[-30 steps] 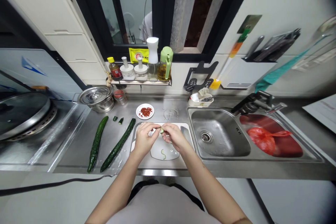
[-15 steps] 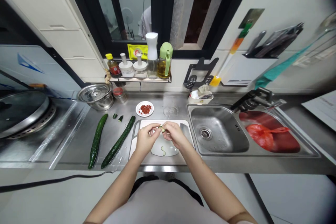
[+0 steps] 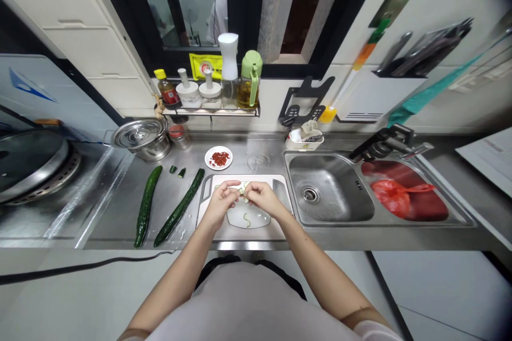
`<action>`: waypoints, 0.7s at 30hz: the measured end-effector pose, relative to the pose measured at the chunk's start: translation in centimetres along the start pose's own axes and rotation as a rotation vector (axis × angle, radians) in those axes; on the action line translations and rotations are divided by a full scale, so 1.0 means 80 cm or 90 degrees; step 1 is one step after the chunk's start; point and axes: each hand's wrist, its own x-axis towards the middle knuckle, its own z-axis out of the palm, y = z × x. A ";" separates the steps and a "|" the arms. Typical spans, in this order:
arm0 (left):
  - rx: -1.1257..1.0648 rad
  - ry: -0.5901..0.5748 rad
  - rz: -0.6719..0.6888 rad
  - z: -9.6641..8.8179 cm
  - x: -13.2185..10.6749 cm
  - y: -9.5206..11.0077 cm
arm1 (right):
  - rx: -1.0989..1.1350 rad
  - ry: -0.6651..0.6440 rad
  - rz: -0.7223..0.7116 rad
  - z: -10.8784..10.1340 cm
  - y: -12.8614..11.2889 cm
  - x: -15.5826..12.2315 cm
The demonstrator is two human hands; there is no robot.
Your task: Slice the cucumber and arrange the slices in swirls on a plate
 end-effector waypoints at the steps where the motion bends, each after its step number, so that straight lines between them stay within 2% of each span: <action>1: 0.005 -0.001 0.010 -0.001 0.001 -0.002 | 0.003 -0.003 0.012 0.000 0.002 0.000; 10: 0.048 0.009 0.056 -0.008 0.008 -0.024 | 0.028 -0.024 0.140 -0.004 0.026 0.002; 21: 0.072 0.016 0.068 -0.012 0.012 -0.051 | 0.025 -0.038 0.178 -0.005 0.043 0.004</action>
